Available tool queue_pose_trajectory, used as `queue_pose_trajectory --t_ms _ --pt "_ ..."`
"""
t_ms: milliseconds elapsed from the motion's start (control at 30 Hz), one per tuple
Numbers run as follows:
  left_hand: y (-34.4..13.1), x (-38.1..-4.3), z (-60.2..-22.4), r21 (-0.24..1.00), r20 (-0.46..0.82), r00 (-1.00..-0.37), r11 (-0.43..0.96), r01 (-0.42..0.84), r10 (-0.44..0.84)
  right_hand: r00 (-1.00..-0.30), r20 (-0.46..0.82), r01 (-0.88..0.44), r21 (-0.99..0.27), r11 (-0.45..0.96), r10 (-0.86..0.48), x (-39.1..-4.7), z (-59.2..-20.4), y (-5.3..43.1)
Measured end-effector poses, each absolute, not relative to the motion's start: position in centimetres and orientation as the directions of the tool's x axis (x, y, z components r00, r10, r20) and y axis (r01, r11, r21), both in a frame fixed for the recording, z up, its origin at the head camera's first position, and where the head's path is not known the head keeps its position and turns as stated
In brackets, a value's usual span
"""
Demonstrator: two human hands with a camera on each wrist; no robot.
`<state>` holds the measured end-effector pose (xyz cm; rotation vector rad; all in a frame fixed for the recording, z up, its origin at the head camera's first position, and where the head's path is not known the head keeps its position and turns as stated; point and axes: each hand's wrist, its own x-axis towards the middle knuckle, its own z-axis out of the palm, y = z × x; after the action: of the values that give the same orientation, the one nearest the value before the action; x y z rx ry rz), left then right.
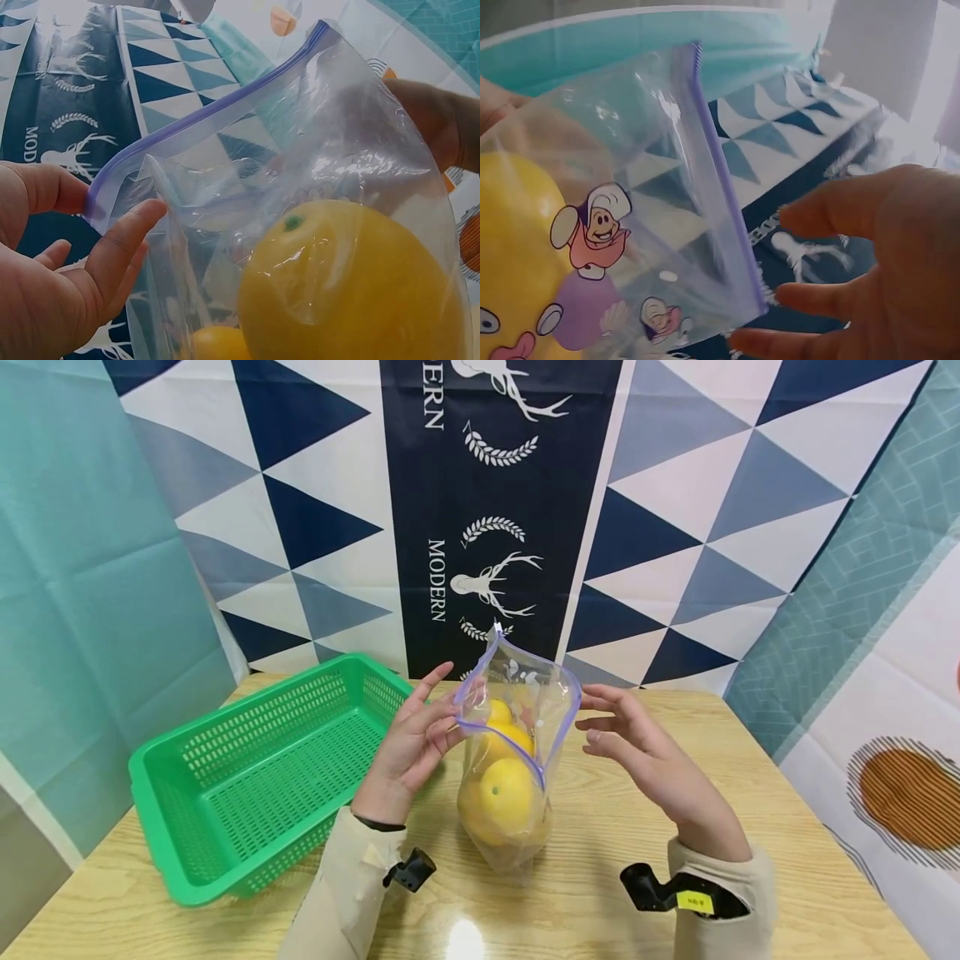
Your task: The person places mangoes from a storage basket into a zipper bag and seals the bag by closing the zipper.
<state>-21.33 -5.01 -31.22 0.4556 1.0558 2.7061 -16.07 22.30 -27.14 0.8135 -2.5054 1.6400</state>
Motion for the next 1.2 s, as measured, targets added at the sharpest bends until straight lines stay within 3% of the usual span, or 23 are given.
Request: queue_pose_trajectory --t_ms 167,333,733,967,1200 --pt "-5.0 -21.3 -31.2 0.68 0.205 -0.935 -0.729 -0.075 0.288 -0.847 0.317 -0.508 -0.721 0.471 -0.427 -14.4 -26.6 21.5" --pt "-4.9 -21.4 -31.2 0.674 0.202 -0.938 -0.735 -0.076 0.283 -0.839 0.332 -0.534 -0.65 0.541 -0.431 -12.7 -26.4 20.7" --pt "-4.6 -21.4 -31.3 0.674 0.205 -0.939 -0.735 -0.068 0.275 -0.75 0.541 -0.602 -0.318 0.732 -0.381 -10.6 -27.3 17.7" --pt "-4.4 -21.3 -31.4 0.664 0.206 -0.944 -0.746 -0.059 0.258 -0.633 0.69 -0.601 -0.152 0.785 -0.351 -11.0 -28.3 16.4" --pt "-4.3 -21.3 -31.4 0.664 0.203 -0.946 -0.746 -0.058 0.254 -0.536 0.773 -0.605 -0.071 0.793 -0.34 -11.4 -28.6 16.0"
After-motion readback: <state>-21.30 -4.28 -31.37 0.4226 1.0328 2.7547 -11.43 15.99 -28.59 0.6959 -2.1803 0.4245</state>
